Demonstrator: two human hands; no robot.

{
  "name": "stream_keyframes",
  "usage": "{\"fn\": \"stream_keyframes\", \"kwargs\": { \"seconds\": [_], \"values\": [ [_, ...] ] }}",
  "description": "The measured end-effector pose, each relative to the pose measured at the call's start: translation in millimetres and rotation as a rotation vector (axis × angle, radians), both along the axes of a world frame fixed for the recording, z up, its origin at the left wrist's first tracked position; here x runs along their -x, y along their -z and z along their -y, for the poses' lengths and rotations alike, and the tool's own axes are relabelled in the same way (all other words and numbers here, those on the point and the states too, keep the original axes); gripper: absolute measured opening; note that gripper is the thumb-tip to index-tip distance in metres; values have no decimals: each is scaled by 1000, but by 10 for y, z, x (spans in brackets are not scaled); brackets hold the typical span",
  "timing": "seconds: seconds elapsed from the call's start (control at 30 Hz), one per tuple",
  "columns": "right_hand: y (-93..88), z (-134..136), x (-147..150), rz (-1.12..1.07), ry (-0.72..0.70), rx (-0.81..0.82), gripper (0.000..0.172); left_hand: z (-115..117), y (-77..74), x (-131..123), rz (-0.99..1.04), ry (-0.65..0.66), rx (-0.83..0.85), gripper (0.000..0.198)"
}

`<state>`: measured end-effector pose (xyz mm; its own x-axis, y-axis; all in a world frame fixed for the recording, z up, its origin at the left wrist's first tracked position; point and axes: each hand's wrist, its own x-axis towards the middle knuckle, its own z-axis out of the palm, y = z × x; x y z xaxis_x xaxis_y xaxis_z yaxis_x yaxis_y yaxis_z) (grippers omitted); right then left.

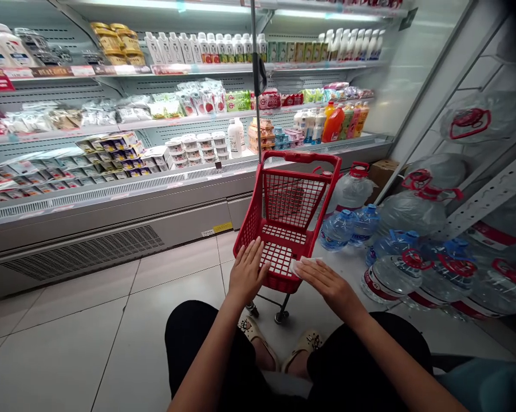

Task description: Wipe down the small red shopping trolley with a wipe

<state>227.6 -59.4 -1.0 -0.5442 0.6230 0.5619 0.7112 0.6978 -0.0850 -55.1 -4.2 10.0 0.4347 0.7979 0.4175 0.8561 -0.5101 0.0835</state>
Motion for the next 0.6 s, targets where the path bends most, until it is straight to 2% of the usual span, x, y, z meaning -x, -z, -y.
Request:
{"fn": "stream_keyframes", "kwargs": {
  "seconds": [0.13, 0.27, 0.33, 0.4, 0.5, 0.6],
  "values": [
    [58, -63, 85, -53, 89, -43, 67, 24, -30, -128, 22, -35, 2, 61],
    [198, 7, 423, -72, 61, -121, 65, 254, -18, -391, 47, 148, 19, 69],
    [210, 51, 541, -58, 24, -159, 65, 330, 13, -443, 86, 217, 41, 76],
    [170, 58, 570, -27, -14, -168, 65, 334, 45, -410, 135, 231, 63, 82],
    [74, -25, 440, 21, -41, -133, 65, 248, 66, -251, 157, 247, 86, 88],
    [23, -162, 215, 4, 47, -104, 67, 157, 41, -75, 140, 223, 88, 86]
  ]
}}
